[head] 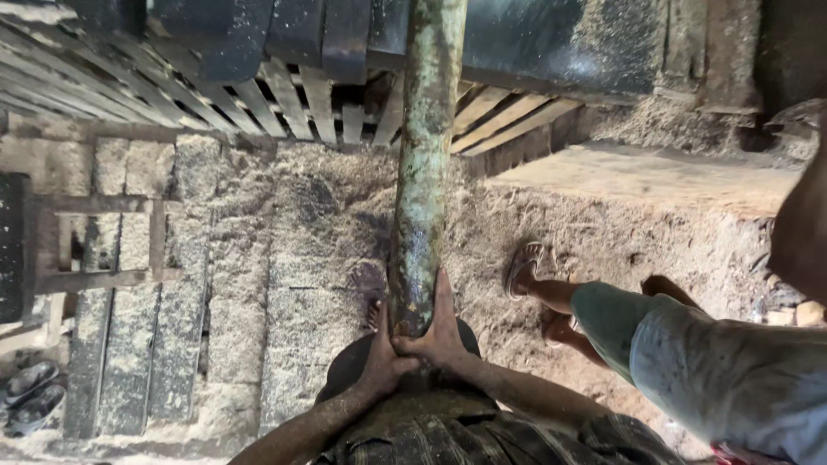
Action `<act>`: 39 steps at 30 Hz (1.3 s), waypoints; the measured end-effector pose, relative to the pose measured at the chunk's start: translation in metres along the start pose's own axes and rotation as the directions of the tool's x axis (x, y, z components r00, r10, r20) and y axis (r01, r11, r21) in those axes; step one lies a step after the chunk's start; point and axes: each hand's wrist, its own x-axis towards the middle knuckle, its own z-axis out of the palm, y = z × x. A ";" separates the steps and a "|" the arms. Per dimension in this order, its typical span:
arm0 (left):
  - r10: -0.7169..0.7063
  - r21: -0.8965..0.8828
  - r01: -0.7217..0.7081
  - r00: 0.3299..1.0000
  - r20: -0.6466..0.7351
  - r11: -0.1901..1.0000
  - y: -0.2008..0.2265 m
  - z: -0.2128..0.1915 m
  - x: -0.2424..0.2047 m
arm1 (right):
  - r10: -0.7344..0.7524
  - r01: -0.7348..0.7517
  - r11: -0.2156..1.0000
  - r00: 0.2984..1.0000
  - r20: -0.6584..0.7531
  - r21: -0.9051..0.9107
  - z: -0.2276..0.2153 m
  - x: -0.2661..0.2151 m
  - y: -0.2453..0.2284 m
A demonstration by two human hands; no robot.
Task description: The person handles wooden logs by positioning them on a table saw and pushing them through the blade to create planks, with assistance from another person who clears the cut pieces.
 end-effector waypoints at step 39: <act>0.134 0.169 -0.136 0.991 0.027 0.976 0.151 -0.016 0.263 | 0.010 -0.007 0.991 1.000 -0.022 0.131 -0.113 0.269 -0.030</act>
